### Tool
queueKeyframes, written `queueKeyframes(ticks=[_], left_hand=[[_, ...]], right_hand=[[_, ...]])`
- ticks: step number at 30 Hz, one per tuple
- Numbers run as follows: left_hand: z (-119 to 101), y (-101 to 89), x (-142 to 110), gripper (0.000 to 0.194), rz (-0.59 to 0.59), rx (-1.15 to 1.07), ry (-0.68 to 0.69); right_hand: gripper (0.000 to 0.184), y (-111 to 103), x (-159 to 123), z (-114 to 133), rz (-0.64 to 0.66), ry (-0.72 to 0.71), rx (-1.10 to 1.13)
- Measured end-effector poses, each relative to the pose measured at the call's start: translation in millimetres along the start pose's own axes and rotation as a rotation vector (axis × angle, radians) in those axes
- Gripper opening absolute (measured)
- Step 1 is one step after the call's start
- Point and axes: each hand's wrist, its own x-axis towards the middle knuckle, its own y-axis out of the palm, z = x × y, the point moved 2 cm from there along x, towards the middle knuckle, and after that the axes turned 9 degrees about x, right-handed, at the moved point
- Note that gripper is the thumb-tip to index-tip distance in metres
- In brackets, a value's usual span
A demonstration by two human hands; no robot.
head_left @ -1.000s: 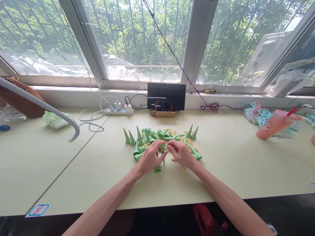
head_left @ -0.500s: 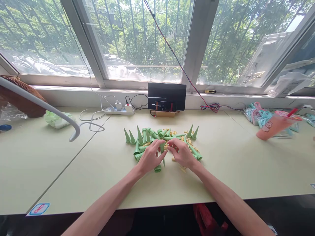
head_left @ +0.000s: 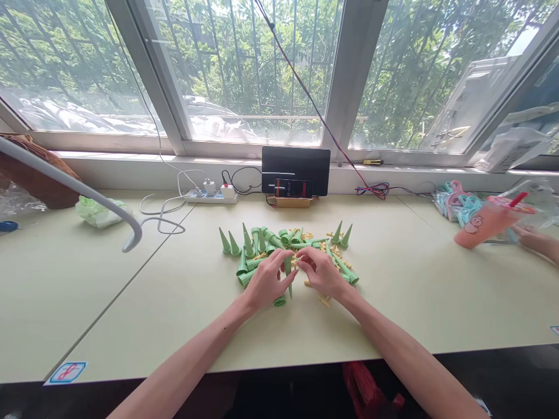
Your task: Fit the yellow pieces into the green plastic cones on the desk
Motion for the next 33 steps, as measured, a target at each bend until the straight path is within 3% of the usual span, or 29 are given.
queueKeyframes(ticks=[18,33], left_hand=[[-0.5,-0.7,-1.0,0.026,-0.015,-0.009,0.038],[0.9,-2.2,1.9,0.026,-0.090,0.028,0.028]], right_hand=[[0.010,1.0,-0.9,3.6,0.002,0.015,-0.001],[0.023,-2.0,0.5,3.3,-0.057,0.007,-0.002]])
